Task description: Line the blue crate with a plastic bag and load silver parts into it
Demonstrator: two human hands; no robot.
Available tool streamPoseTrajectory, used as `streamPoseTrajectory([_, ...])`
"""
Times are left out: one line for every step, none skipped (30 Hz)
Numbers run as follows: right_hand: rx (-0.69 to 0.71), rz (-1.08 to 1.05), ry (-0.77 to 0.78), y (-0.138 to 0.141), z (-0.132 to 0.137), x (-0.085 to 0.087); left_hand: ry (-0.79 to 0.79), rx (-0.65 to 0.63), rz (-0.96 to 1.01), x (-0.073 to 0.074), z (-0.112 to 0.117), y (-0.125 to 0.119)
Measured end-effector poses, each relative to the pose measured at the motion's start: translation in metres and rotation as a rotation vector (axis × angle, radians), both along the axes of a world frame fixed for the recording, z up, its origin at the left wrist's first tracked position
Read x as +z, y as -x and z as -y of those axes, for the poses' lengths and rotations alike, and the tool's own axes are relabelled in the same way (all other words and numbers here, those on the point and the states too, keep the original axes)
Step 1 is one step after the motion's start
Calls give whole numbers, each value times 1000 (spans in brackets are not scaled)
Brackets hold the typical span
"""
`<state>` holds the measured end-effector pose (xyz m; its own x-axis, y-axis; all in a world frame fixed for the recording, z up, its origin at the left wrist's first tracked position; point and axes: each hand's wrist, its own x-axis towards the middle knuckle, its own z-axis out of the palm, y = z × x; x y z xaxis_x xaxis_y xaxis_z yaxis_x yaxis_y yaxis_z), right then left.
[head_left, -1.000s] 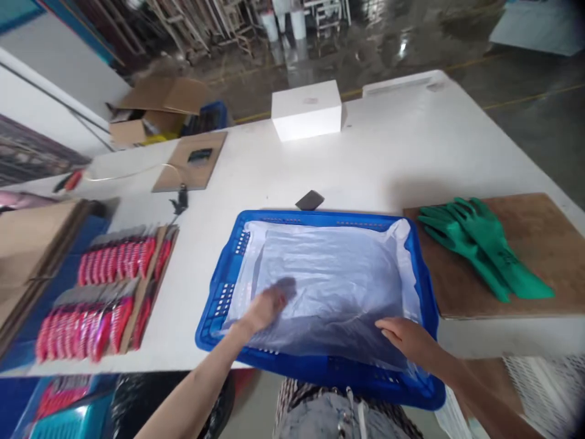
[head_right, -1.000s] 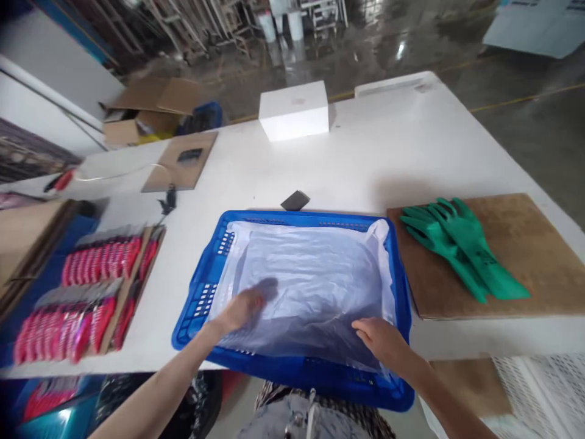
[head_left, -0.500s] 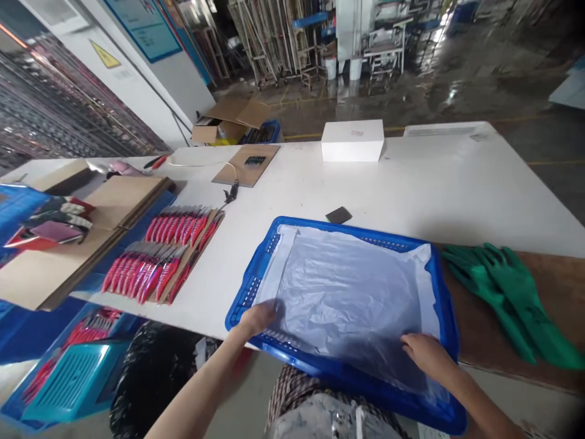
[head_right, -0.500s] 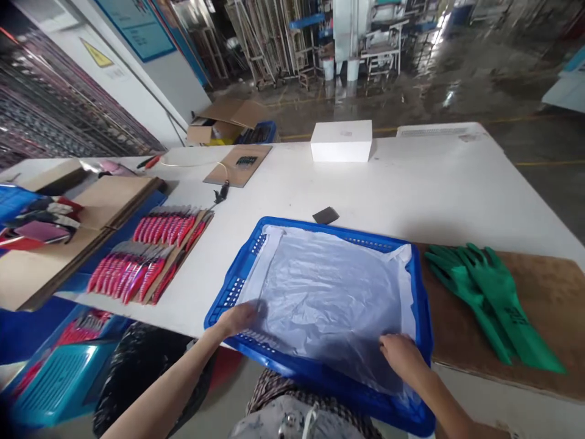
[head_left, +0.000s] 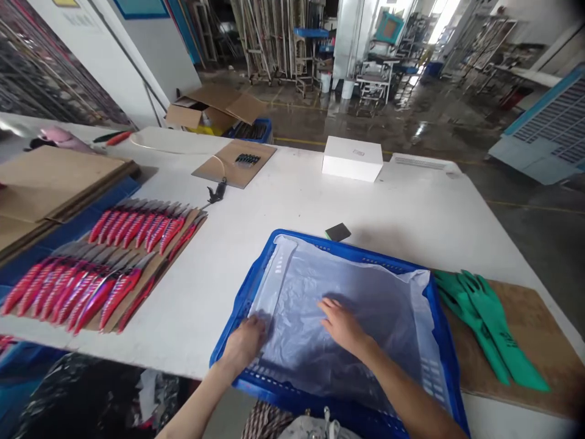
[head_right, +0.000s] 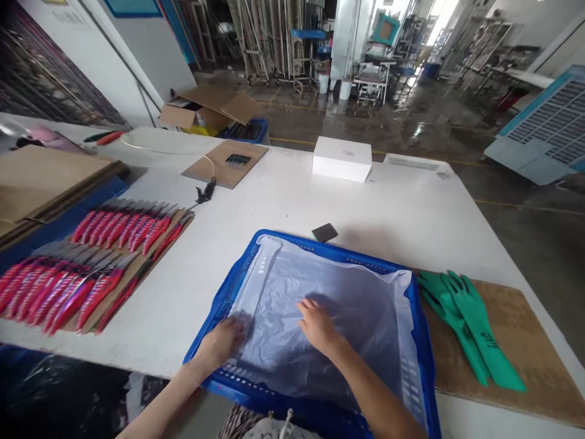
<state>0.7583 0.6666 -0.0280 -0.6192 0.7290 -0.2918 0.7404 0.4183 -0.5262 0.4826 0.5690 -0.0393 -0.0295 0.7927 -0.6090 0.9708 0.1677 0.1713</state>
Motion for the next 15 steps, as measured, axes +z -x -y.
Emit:
streamPoseTrajectory([35, -54, -65, 29, -11, 1, -33, 20, 2, -2, -5, 1])
streamPoseTrajectory([87, -85, -112, 57, -23, 1, -54, 39, 3, -5, -11, 2])
streamPoseTrajectory([125, -90, -153, 82, -36, -1, -57, 54, 3, -8, -16, 2])
streamPoseTrajectory([149, -80, -181, 106, -50, -5, -43, 62, 2, -11, -21, 2])
streamPoseTrajectory([159, -54, -194, 127, -65, -10, -18, 59, 3, -13, -24, 2])
streamPoseTrajectory([145, -23, -200, 144, -79, -18, 13, 51, 1, -16, -27, 1])
streamPoseTrajectory([122, 10, -199, 158, -91, -27, 38, 41, -3, -18, -29, 0])
streamPoseTrajectory([93, 46, -191, 168, -103, -36, 59, 33, -7, -21, -30, 0])
streamPoseTrajectory([61, 80, -181, 175, -112, -46, 76, 22, -11, -24, -31, 0])
streamPoseTrajectory([33, 112, -169, 179, -119, -55, 101, 12, -21, -27, -30, 0])
streamPoseTrajectory([10, 141, -159, 181, -125, -64, 144, 3, -34, -30, -29, 1])
streamPoseTrajectory([-7, 162, -154, 181, -128, -70, 197, -2, -45, -33, -27, 2])
streamPoseTrajectory([-17, 175, -154, 180, -129, -75, 249, -6, -48, -37, -24, 5])
streamPoseTrajectory([-23, 182, -162, 180, -130, -77, 297, -8, -46, -41, -20, 8])
streamPoseTrajectory([-27, 187, -175, 180, -130, -79, 306, -6, -35, -45, -17, 11])
